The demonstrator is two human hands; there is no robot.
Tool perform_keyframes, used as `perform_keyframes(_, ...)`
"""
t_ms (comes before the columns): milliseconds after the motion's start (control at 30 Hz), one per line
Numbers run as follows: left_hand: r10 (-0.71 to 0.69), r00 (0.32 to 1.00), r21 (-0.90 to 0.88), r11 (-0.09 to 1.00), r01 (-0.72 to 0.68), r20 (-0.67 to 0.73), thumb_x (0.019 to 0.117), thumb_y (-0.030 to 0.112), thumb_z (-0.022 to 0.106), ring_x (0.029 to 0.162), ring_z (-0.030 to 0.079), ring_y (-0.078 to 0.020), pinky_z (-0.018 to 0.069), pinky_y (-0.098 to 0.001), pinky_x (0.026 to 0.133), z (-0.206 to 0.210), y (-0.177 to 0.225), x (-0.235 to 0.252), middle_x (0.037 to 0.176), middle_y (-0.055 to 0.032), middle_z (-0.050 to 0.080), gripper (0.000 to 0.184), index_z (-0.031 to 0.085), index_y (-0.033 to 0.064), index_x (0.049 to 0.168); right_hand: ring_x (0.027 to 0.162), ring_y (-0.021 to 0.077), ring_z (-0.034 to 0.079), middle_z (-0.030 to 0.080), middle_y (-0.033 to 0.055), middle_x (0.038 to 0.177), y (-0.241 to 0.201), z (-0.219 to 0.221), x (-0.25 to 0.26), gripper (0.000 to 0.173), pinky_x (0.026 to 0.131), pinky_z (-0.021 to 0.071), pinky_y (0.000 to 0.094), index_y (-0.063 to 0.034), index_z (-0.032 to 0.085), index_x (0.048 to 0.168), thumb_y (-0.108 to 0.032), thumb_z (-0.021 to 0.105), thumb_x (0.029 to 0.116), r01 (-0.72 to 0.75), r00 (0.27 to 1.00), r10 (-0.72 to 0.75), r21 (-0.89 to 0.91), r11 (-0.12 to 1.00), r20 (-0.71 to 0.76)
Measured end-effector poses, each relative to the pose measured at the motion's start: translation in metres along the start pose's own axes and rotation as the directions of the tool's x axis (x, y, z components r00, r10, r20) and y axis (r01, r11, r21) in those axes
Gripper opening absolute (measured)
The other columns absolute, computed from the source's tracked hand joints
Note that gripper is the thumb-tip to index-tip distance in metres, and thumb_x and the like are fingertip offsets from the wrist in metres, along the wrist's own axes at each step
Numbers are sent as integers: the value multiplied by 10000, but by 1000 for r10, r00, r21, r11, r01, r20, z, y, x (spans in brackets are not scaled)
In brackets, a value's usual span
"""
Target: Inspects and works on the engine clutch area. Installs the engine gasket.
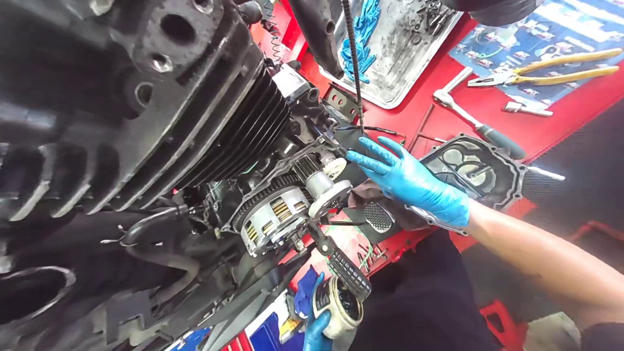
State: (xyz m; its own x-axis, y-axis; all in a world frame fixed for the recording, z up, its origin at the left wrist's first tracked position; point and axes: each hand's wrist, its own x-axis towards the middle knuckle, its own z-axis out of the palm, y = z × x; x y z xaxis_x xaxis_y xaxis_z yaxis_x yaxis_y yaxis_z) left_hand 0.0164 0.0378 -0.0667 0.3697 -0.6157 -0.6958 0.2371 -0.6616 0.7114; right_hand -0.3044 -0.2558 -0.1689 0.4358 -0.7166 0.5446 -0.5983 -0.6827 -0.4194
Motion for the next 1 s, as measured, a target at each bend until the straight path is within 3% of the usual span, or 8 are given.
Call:
perform_keyframes(133,-48,998,48,998,50,-48,669,251,805,1050,694,-149,589,-360,908,31,24,-5,1203,-100,674,954,320,21,1458,1510,303,365,444,6,1610,2,-9,8,299,1177,329,593,-59,679,1225,9,510,987,47,998,-48,-18,999,-40)
perform_keyframes(200,-31,999,13,999,32,-11,693,289,868,1094,689,-192,580,-401,945,18,13,-4,1243,-121,672,976,334,35,1470,1525,304,336,425,4,1623,3,-14,14,309,1198,298,597,-53,688,1217,26,510,976,61,998,-62,-45,997,-16)
perform_keyframes(300,-44,998,26,999,45,-40,641,278,852,1045,701,-149,593,-358,906,34,25,-6,1196,-95,684,996,332,28,1453,1512,311,360,459,10,1600,5,-20,22,315,1192,302,590,-57,691,1228,16,498,990,91,994,-95,-62,994,-62)
perform_keyframes(500,13,1000,-30,999,-12,28,700,301,880,1105,689,-204,578,-420,952,4,0,2,1233,-105,685,910,399,75,1439,1513,312,356,489,23,1578,6,-32,32,342,1197,300,583,-53,703,1223,46,494,972,103,991,-111,-103,989,-77)
perform_keyframes(667,13,1000,-9,1000,-12,24,716,293,865,1097,691,-181,578,-403,953,6,3,1,1225,-89,691,885,406,75,1441,1503,297,377,525,3,1549,6,-43,39,312,1200,286,578,-71,726,1184,25,506,986,146,982,-159,-135,980,-99)
perform_keyframes(767,-31,999,47,998,32,-20,695,237,782,1053,693,-139,585,-351,919,27,23,-3,1210,-93,676,914,340,16,1464,1509,279,372,507,-7,1563,7,-50,45,332,1199,287,585,-76,726,1193,39,506,974,168,981,-180,-146,975,-77)
perform_keyframes(867,34,999,-8,999,-34,42,709,270,852,1085,693,-167,581,-376,944,10,5,3,1217,-87,692,848,429,59,1414,1520,304,345,484,21,1582,5,-65,44,356,1193,296,592,-76,713,1235,42,536,949,149,989,-150,-130,980,2)
perform_keyframes(1000,27,996,-79,997,-20,90,686,292,890,1083,701,-200,588,-409,937,0,0,12,1212,-101,700,879,447,82,1415,1365,317,540,613,109,1440,-17,-102,10,388,1082,459,514,-132,703,1303,-39,526,970,-43,985,60,105,993,-163)
